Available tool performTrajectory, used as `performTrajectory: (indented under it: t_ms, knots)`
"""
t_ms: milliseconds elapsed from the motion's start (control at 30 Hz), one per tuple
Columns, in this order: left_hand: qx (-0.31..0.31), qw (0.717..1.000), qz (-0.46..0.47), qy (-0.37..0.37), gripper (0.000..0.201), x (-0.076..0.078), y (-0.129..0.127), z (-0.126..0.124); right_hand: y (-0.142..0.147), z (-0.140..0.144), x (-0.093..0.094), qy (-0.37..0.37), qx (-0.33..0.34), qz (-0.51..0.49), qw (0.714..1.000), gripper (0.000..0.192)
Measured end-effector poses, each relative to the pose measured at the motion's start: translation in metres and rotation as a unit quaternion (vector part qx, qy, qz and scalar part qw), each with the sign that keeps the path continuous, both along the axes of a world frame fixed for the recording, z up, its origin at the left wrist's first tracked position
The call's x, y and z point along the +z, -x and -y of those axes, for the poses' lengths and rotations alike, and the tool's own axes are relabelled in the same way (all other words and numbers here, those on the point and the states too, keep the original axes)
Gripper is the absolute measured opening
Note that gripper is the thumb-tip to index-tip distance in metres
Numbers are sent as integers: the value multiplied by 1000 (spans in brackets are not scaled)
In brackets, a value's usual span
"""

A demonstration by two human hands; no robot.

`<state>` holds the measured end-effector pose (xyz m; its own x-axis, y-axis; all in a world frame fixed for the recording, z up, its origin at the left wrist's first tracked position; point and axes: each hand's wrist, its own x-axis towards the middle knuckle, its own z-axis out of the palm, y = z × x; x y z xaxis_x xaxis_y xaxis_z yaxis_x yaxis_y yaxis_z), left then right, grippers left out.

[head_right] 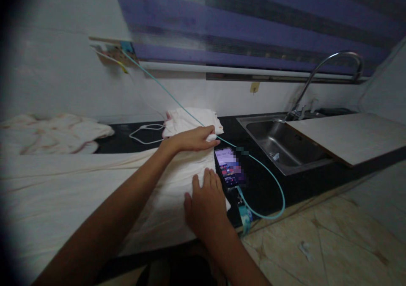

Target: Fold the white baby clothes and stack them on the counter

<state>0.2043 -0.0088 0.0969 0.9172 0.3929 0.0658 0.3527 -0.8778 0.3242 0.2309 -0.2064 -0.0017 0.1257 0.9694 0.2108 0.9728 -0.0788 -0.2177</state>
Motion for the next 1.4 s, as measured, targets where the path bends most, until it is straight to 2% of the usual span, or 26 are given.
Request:
performTrajectory:
  t_ms: [167,267,400,533,667,733,867,967,1100,1200,1300,1400]
  knots:
    - [-57,996,-66,6,46,17,2,16,0,-5,-7,-26,-5,-16,1000,55]
    - [-77,992,-102,-15,44,21,2,20,1,3,-8,-63,12,-35,997,44]
    - [-74,985,-153,1,47,29,5,28,3,36,-9,-131,44,-62,988,32]
    - [-83,972,-218,33,48,41,8,45,1,66,-23,-177,50,-63,981,31]
    - [-30,974,-221,-27,51,47,6,63,-2,67,-47,-234,52,-17,971,36]
    - [-29,973,-224,-37,46,47,5,69,-1,63,-55,-258,45,-5,965,38]
    - [-99,962,-254,1,36,42,4,75,0,59,-60,-270,42,-9,962,39]
    - [-142,958,-248,1,34,32,-1,78,0,60,-61,-278,39,-10,960,41]
    - [-179,955,-233,41,32,16,-13,83,0,59,-61,-293,36,-11,955,41]
    - [-197,943,-254,87,29,11,-19,89,0,58,-61,-295,41,-14,954,39]
    - [-196,924,-289,158,25,12,-19,94,0,57,-61,-284,31,-14,958,31]
    - [-188,918,-294,190,25,13,-18,95,1,58,-60,-273,22,-14,962,26]
